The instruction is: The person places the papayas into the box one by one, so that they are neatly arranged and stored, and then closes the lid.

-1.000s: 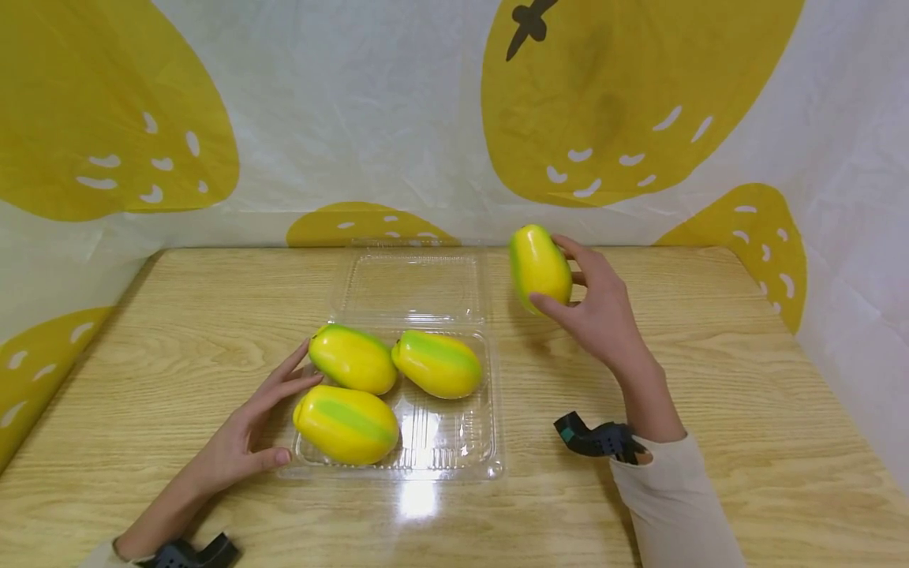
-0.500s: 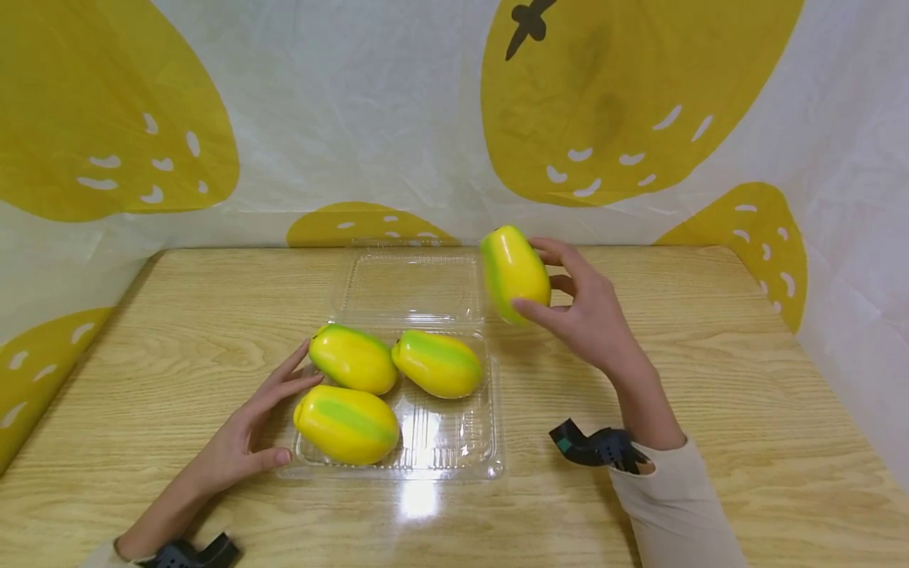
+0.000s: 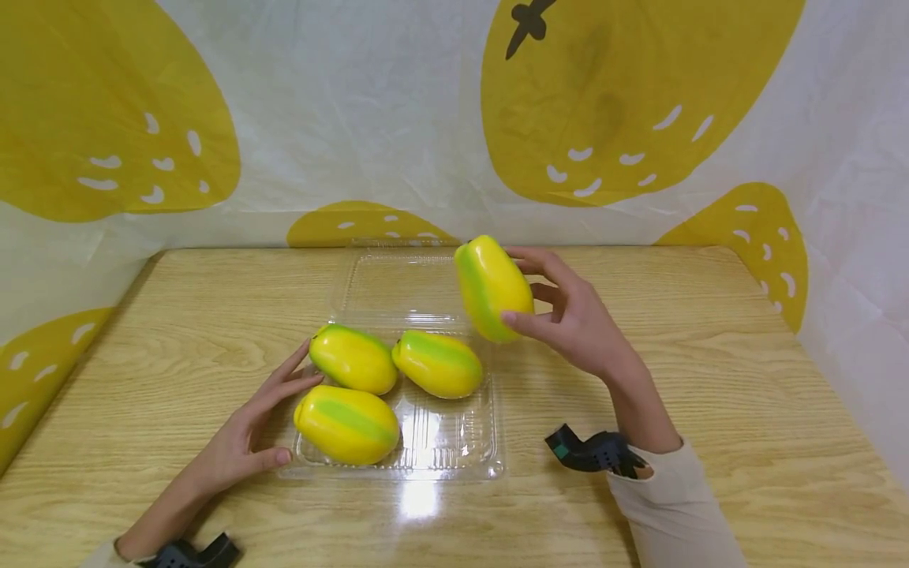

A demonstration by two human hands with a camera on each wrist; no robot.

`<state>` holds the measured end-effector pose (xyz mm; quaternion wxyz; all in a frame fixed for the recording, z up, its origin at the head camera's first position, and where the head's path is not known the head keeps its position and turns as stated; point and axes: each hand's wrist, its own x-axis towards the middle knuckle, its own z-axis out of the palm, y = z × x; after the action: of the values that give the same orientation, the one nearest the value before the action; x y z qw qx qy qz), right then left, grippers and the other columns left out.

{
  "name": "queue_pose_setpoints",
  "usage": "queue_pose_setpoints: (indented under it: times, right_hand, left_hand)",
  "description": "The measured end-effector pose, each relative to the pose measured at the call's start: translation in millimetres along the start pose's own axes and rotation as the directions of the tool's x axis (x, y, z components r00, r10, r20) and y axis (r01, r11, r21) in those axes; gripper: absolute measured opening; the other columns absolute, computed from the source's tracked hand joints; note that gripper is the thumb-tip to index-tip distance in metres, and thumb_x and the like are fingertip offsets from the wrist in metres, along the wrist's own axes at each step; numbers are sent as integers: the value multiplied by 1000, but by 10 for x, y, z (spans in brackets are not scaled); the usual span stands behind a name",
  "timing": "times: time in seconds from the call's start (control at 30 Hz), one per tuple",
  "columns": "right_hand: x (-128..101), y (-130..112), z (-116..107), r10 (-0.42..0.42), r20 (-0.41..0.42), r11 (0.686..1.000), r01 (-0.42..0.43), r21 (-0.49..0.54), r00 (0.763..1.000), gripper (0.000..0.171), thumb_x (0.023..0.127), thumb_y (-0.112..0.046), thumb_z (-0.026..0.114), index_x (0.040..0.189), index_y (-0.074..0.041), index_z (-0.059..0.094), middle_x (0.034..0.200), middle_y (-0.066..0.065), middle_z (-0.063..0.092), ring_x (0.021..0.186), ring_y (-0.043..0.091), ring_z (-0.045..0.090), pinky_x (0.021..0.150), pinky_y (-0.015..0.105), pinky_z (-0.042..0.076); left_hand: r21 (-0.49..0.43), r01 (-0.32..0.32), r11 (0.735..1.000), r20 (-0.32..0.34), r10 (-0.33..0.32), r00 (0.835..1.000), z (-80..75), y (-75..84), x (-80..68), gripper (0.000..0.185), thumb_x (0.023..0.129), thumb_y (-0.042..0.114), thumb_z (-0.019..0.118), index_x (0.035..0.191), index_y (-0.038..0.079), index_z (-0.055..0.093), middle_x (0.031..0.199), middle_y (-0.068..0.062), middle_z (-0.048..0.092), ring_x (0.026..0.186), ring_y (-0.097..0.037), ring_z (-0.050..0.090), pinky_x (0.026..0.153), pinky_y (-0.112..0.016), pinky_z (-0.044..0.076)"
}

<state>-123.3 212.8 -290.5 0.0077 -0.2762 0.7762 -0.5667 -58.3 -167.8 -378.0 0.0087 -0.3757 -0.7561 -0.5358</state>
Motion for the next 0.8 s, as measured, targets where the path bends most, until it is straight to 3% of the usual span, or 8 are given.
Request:
queue_pose_setpoints:
  times: [0.13,0.3,0.57,0.8]
  right_hand:
    - [9,106,11,-48,82,996,41,83,995,66,75,13,59,133,-8,37,126,14,42,98,34,51,68,38,51]
    - [-4,219,48,-96,126,994,88,72,987,66,72,13,61,131,-6,39,130,12,40,105,32,49,78,33,48]
    - [-46,-33,157,-150,165,988,144,52,975,66,69,14,61,129,-1,40,128,15,42,108,33,46,86,30,43]
    - [-89,-162,281,-140,247,986,157,-48,959,66,71,5,66,130,-7,41,127,4,46,111,26,44,87,35,43]
  left_hand:
    - [-5,2,1000,-1,-2,1000,-1,19,2,64,77,26,67,129,-3,41,145,-23,5,126,-47,17,87,-71,9]
    - [-7,1,1000,-1,-1,1000,6,13,-3,64,78,26,67,129,-3,41,145,-24,5,125,-47,19,87,-71,9]
    - [-1,-10,1000,-5,10,1000,27,19,1,64,78,28,66,129,-3,41,144,-25,6,127,-46,16,87,-71,8]
    - [-3,4,1000,-7,-4,1000,32,27,-5,64,77,25,67,129,-3,41,145,-24,6,128,-44,15,87,-71,8]
